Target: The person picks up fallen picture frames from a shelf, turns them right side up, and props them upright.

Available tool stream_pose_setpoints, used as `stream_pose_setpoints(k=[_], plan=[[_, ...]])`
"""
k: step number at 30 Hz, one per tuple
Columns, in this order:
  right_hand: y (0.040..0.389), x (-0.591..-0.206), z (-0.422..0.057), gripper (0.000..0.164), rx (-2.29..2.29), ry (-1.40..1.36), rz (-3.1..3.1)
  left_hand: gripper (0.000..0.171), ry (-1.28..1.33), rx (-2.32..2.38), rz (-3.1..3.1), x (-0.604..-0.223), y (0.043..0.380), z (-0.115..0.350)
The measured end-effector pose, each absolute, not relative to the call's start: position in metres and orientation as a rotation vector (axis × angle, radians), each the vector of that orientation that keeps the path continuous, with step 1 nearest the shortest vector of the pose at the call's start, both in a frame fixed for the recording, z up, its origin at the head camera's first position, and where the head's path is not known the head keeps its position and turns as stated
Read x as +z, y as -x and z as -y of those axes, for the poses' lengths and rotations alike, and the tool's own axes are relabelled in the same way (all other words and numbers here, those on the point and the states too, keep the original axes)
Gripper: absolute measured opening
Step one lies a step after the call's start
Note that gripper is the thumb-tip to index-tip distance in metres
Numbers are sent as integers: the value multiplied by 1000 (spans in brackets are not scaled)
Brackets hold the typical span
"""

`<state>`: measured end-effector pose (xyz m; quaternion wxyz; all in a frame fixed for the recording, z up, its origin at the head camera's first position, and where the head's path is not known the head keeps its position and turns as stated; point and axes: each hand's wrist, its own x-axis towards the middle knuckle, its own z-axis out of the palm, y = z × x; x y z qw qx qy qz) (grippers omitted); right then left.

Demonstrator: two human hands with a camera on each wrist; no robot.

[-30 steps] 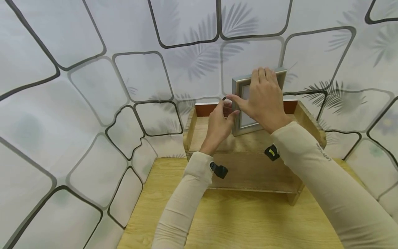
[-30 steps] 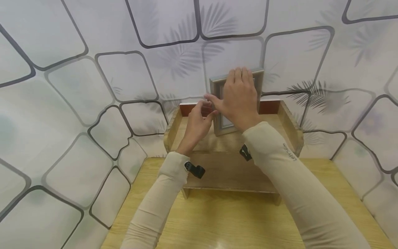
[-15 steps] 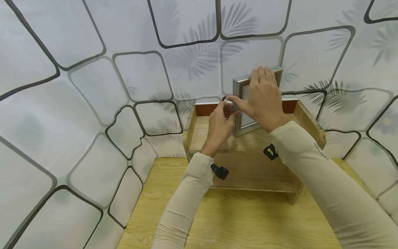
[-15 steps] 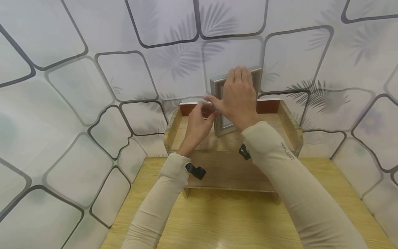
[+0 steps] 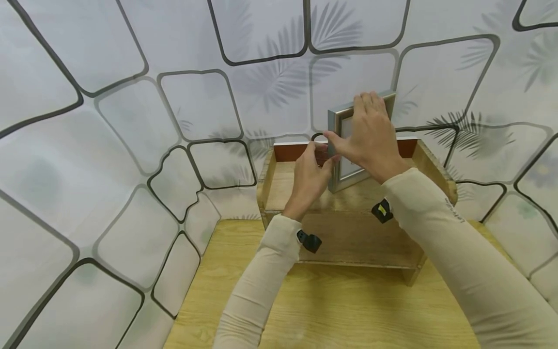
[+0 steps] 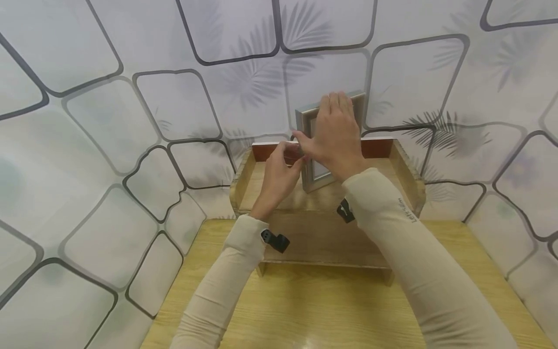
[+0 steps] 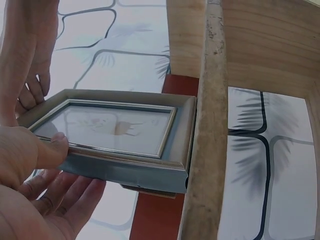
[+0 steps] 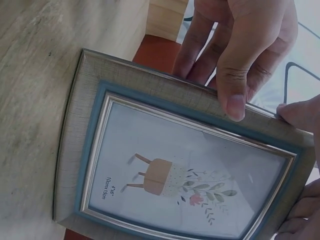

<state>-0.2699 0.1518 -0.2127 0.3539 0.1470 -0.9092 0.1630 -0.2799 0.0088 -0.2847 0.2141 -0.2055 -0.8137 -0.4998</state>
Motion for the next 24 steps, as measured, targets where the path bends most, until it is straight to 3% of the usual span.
stream_pose_setpoints(k=[12,24], plan=[[264,-216,-152,104,389,-352,2414,24,600,-1362,2232,-288,279,-9],[263,-212,-154,96,454,-402,2437,26,621,-1349,2213,-287,276,-11]])
